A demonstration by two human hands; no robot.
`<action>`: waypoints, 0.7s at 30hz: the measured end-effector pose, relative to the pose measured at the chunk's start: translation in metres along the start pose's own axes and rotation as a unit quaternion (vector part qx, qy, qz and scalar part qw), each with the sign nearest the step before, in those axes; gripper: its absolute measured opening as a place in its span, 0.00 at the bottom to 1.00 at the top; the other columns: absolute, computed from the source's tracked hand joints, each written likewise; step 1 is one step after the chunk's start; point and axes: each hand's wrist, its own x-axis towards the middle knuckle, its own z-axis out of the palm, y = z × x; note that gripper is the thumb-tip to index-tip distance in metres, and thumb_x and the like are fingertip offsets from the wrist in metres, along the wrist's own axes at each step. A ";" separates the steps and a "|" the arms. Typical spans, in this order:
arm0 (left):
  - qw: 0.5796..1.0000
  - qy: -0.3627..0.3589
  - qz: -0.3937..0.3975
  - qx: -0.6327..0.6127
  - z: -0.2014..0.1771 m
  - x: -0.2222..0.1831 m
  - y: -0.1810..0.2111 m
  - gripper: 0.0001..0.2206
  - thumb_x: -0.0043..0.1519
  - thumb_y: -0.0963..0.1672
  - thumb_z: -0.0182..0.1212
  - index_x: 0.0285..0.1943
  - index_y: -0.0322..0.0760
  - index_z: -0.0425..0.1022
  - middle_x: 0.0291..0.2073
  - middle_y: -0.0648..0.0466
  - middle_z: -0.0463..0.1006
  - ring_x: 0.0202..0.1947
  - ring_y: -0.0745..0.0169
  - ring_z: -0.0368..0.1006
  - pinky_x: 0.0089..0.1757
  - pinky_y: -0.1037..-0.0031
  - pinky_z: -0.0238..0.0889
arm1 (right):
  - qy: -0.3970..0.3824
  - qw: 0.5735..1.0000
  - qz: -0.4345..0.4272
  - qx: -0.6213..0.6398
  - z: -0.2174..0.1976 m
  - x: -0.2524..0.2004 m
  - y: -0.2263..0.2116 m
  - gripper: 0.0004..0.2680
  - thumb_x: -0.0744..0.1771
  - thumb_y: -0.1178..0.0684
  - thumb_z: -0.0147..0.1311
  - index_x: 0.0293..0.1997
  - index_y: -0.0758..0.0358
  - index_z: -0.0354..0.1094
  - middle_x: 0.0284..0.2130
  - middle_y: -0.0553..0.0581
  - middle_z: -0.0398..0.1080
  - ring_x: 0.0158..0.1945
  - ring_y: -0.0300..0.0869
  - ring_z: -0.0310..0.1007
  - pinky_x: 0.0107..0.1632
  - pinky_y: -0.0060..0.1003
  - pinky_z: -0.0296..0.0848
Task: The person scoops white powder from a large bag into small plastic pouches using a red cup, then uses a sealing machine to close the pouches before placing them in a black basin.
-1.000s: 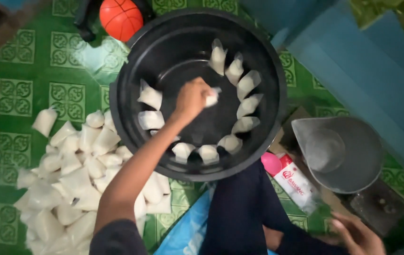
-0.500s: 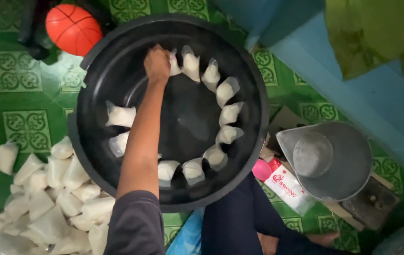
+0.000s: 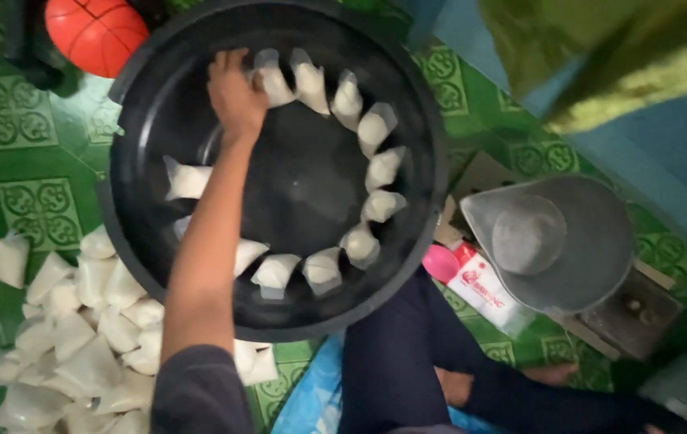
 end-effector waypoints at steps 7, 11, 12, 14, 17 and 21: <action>0.971 0.010 0.154 -0.181 -0.102 -0.065 0.113 0.19 0.53 0.35 0.70 0.54 0.29 0.71 0.48 0.38 0.70 0.51 0.36 0.66 0.53 0.58 0.57 | -0.042 0.995 0.063 -0.059 0.033 -0.022 -0.109 0.11 0.68 0.48 0.53 0.49 0.62 0.75 0.45 0.56 0.77 0.48 0.39 0.73 0.52 0.33 0.66; 0.934 -0.052 0.232 -0.267 -0.158 -0.143 0.184 0.07 0.66 0.36 0.61 0.51 0.24 0.73 0.48 0.40 0.71 0.51 0.36 0.69 0.54 0.54 0.60 | -0.090 0.995 -0.032 0.016 0.079 -0.008 -0.146 0.09 0.67 0.49 0.54 0.45 0.61 0.76 0.41 0.59 0.77 0.48 0.48 0.74 0.53 0.40 0.68; 0.927 -0.047 0.239 -0.284 -0.165 -0.165 0.195 0.06 0.64 0.36 0.62 0.49 0.27 0.75 0.46 0.44 0.73 0.51 0.38 0.70 0.54 0.53 0.60 | -0.100 0.993 -0.055 0.043 0.089 -0.002 -0.155 0.09 0.68 0.49 0.55 0.45 0.61 0.76 0.40 0.67 0.76 0.49 0.60 0.74 0.54 0.51 0.69; 0.924 -0.060 0.236 -0.295 -0.170 -0.223 0.222 0.06 0.61 0.37 0.64 0.46 0.31 0.77 0.42 0.46 0.75 0.47 0.41 0.71 0.52 0.55 0.62 | -0.089 0.992 -0.050 0.075 0.130 0.022 -0.110 0.08 0.67 0.51 0.56 0.45 0.62 0.76 0.38 0.67 0.76 0.48 0.60 0.74 0.53 0.51 0.69; 0.910 -0.143 0.213 -0.326 -0.186 -0.303 0.258 0.05 0.60 0.39 0.61 0.43 0.34 0.78 0.42 0.48 0.76 0.46 0.48 0.73 0.51 0.62 0.66 | -0.053 0.990 -0.031 0.127 0.184 0.069 -0.035 0.08 0.65 0.57 0.50 0.45 0.61 0.75 0.35 0.59 0.77 0.40 0.48 0.76 0.46 0.40 0.72; 0.869 -0.311 0.144 -0.357 -0.197 -0.400 0.293 0.07 0.61 0.40 0.56 0.44 0.37 0.78 0.44 0.51 0.76 0.46 0.55 0.73 0.51 0.67 0.65 | 0.075 0.991 -0.038 0.108 0.237 0.117 0.062 0.11 0.62 0.63 0.48 0.41 0.56 0.76 0.34 0.50 0.78 0.38 0.38 0.78 0.45 0.31 0.73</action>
